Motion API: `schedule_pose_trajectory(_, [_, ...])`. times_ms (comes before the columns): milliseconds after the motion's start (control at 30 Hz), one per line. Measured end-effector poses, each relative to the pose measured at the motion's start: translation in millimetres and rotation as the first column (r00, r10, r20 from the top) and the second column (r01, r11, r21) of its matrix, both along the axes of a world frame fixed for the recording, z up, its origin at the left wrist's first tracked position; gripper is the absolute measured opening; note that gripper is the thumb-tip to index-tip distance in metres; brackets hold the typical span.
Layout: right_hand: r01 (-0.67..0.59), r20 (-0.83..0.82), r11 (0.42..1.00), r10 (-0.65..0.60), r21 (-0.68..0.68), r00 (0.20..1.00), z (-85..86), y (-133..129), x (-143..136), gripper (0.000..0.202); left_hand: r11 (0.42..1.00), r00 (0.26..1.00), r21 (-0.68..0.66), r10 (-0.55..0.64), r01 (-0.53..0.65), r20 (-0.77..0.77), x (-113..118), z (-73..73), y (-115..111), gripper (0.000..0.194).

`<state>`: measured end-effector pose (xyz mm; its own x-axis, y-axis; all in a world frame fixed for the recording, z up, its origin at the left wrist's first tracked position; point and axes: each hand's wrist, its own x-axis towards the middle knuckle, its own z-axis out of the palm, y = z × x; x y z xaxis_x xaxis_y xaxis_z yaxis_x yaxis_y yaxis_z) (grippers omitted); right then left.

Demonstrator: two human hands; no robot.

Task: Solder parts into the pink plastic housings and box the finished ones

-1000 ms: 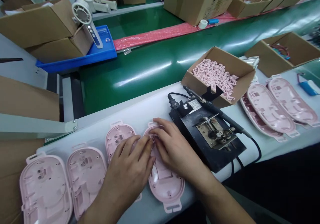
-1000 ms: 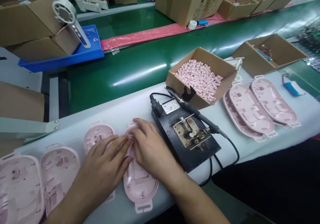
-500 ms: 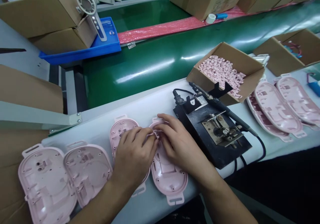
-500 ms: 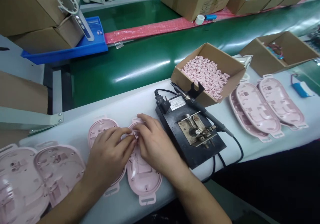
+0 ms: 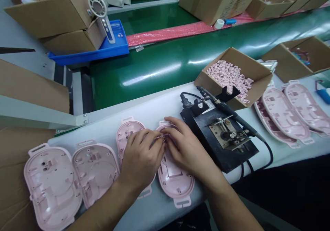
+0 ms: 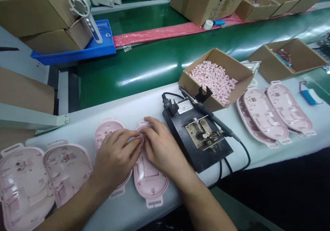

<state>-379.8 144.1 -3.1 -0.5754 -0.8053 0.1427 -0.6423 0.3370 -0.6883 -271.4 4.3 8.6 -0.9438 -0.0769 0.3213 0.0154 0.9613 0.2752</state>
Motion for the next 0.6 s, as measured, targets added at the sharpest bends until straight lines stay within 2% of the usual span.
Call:
schedule_pose_trajectory(333, [0.024, -0.002, 1.000, -0.024, -0.015, 1.000, -1.8, -3.7, -1.1, 0.024, 1.000, 0.999, -0.018, -0.023, 0.024, 0.042, -0.3, 1.6, 0.1, 0.014])
schedule_pose_trajectory(600, [0.073, 0.101, 0.996, -0.068, -0.046, 0.993, -4.8, -5.8, -2.4, 0.025, 0.994, 0.990, -0.072, -0.072, 0.082, 0.124, 2.5, 6.0, -2.2, 0.019])
